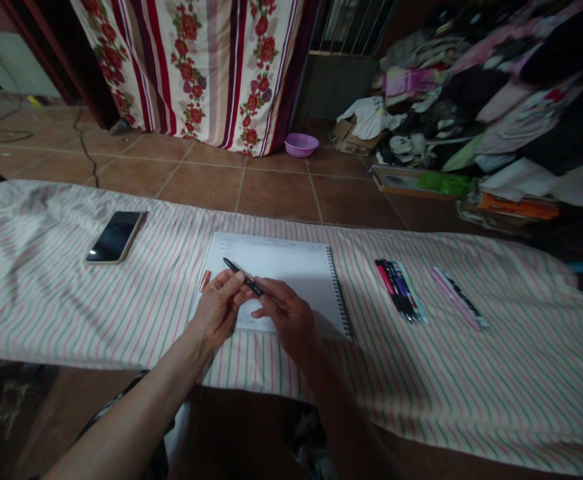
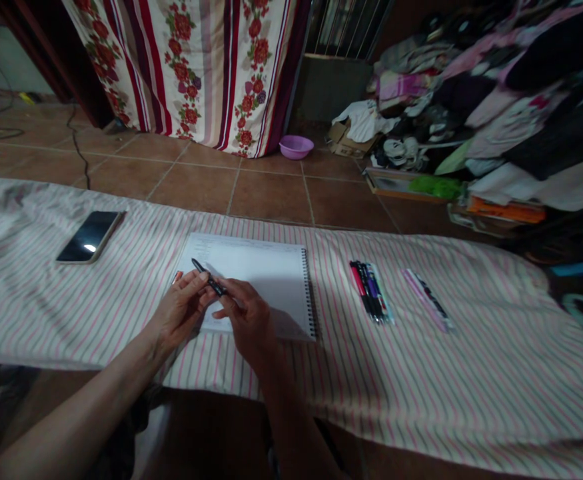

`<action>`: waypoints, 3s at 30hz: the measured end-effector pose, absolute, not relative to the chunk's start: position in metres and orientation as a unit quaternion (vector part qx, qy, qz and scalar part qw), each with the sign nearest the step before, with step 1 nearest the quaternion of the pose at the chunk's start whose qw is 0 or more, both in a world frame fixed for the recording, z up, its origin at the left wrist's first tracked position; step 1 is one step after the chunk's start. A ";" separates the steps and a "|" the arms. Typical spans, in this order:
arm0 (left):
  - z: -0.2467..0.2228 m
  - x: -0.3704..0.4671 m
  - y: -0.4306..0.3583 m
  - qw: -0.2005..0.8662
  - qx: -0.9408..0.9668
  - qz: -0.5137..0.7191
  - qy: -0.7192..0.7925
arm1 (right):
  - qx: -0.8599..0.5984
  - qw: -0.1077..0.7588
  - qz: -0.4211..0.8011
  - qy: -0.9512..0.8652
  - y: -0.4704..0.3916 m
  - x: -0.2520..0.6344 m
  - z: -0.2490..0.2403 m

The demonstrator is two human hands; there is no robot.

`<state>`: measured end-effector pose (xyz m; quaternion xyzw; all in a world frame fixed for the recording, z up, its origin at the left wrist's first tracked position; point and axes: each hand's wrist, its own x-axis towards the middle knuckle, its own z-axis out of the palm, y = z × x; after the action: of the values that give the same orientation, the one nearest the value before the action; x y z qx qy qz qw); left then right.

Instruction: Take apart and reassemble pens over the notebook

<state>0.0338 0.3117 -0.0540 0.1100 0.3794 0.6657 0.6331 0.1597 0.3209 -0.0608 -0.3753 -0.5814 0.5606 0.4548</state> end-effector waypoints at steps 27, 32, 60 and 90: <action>-0.049 0.032 0.312 0.605 0.161 0.672 0.396 | -0.392 0.492 0.577 -0.521 0.322 0.152 -0.066; -0.051 0.033 0.312 0.583 0.165 0.687 0.401 | -0.476 0.491 0.526 -0.507 0.319 0.150 -0.064; -0.055 0.033 0.309 0.542 0.210 0.688 0.434 | -0.517 0.496 0.567 -0.407 0.318 0.141 -0.061; -0.050 0.029 0.307 0.610 0.152 0.678 0.383 | -0.386 0.460 0.732 -0.321 0.315 0.143 -0.058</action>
<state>0.0295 0.3069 -0.0496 0.1518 0.3825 0.6776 0.6095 0.1433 0.3150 -0.0578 -0.3864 -0.3213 0.7320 0.4601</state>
